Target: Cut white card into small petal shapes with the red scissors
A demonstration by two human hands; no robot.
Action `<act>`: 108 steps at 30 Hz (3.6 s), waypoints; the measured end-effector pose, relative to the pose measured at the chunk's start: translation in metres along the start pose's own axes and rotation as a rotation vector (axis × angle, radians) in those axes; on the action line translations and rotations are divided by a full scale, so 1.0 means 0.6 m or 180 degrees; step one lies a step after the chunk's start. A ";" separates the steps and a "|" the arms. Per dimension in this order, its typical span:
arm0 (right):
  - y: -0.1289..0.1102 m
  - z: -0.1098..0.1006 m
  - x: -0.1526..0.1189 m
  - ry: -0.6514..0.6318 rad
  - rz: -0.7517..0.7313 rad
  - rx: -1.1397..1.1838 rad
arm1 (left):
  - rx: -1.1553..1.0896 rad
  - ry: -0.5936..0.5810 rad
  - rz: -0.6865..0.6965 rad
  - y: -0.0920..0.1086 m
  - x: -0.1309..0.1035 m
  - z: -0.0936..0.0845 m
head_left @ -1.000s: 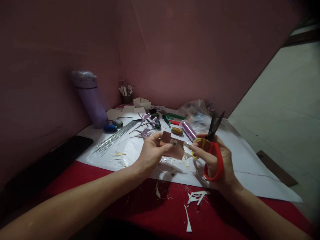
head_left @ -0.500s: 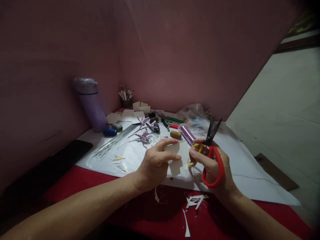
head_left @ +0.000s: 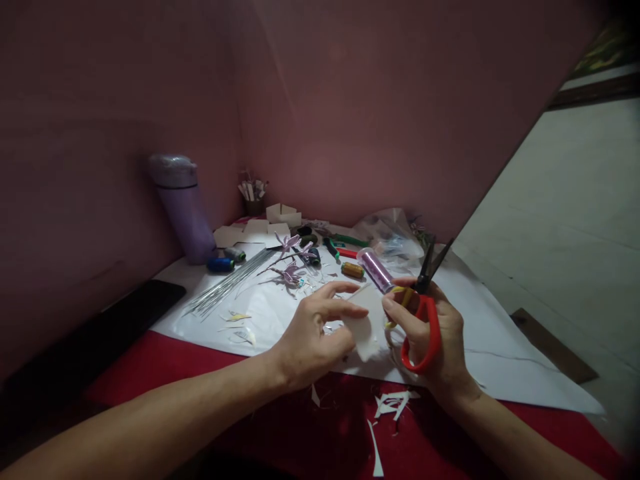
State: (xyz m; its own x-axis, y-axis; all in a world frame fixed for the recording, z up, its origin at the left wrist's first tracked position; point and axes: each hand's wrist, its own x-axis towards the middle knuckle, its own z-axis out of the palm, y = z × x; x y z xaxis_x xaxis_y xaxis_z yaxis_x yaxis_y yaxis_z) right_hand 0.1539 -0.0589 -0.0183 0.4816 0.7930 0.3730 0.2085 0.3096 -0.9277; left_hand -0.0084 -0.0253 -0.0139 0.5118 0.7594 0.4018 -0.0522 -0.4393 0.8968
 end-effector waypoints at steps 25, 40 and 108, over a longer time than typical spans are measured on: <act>0.003 0.012 -0.035 -0.0290 -0.0745 -0.0781 | -0.1635 0.0317 -0.1562 -0.020 0.015 0.019; 0.008 0.007 -0.024 -0.0398 -0.0515 -0.0773 | -0.1605 0.0543 -0.1626 -0.030 0.014 0.015; -0.007 0.004 -0.021 -0.0932 0.0261 -0.0124 | -0.1657 0.0087 -0.1599 -0.019 0.012 0.008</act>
State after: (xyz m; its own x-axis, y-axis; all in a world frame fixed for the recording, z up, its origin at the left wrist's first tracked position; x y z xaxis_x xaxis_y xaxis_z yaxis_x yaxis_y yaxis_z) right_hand 0.1447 -0.0689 -0.0191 0.2334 0.9338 0.2712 0.2143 0.2226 -0.9511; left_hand 0.0000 -0.0170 -0.0223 0.5601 0.8242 -0.0838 -0.2215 0.2464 0.9435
